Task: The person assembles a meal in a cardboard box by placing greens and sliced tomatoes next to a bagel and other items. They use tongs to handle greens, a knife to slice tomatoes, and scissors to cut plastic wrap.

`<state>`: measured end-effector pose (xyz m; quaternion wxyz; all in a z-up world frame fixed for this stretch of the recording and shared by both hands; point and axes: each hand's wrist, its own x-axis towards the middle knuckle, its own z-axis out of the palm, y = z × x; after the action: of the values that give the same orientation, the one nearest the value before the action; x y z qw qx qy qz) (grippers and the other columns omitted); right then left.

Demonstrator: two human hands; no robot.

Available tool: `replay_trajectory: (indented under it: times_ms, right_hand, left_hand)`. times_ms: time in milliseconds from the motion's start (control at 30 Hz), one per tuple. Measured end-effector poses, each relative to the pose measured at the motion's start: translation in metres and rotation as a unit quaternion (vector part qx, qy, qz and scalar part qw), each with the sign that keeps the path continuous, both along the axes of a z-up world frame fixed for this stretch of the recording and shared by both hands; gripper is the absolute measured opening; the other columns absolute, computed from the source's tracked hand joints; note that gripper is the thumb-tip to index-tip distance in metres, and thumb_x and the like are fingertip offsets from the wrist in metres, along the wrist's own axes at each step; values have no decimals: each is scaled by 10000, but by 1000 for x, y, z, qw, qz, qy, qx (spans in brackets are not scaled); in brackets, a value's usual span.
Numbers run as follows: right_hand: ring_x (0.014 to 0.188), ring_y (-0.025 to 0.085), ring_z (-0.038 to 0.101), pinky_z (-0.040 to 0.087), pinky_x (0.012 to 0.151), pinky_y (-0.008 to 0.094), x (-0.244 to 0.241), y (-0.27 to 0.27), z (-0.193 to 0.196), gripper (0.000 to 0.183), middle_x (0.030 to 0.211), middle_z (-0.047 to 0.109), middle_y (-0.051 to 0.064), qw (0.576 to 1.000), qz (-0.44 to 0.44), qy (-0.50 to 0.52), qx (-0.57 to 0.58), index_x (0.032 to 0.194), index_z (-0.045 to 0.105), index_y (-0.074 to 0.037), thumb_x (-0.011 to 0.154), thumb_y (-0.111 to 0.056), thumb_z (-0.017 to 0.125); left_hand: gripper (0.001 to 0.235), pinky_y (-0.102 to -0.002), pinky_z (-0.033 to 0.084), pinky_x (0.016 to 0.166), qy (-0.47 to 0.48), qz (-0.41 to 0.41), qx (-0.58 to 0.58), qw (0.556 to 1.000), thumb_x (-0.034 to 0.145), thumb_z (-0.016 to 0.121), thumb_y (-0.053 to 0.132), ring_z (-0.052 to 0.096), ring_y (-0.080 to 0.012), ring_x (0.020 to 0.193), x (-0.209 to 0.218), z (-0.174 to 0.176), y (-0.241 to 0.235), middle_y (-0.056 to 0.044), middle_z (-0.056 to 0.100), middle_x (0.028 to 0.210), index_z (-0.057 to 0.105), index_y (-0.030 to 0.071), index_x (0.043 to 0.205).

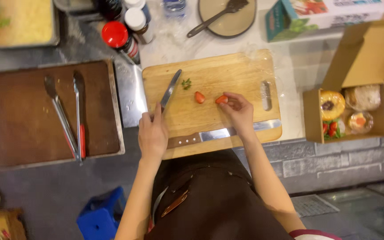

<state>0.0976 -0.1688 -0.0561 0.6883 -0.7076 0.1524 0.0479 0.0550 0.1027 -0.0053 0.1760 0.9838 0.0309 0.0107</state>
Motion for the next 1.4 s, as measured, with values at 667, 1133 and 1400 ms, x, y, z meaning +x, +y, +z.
replay_trajectory:
  times_ms: [667,1133,1400]
  right_hand:
    - [941,106,652,538,832,232,-153,-283,78,263,1067,714,58,951,-240,-22,-192,1246,722,-13,989,36,693]
    - [793,108,686,577,727,256,-71,-412,35,245,889,744,56,986,80,84,-120,1117,729,-17,873,-2,716]
    - [809,118,717,592,760,261,-59,-417,27,195,971,709,67,978,156,37,-133,1040,748,13,847,-15,744]
  left_hand:
    - [335,-447,505,955,60,-401,95,909,910,649,147,640,-292,1165,111,8,-77,-42,670,1272,699,181,1239]
    - [322,-374,546,752,112,-275,-269,916,820,855,261,685,-253,832,19,41,-411,-46,718,879,673,109,1038]
    - [388,-435,456,805,34,-336,-100,936,757,828,257,575,-305,929,8,6,-491,-83,678,880,617,61,1017]
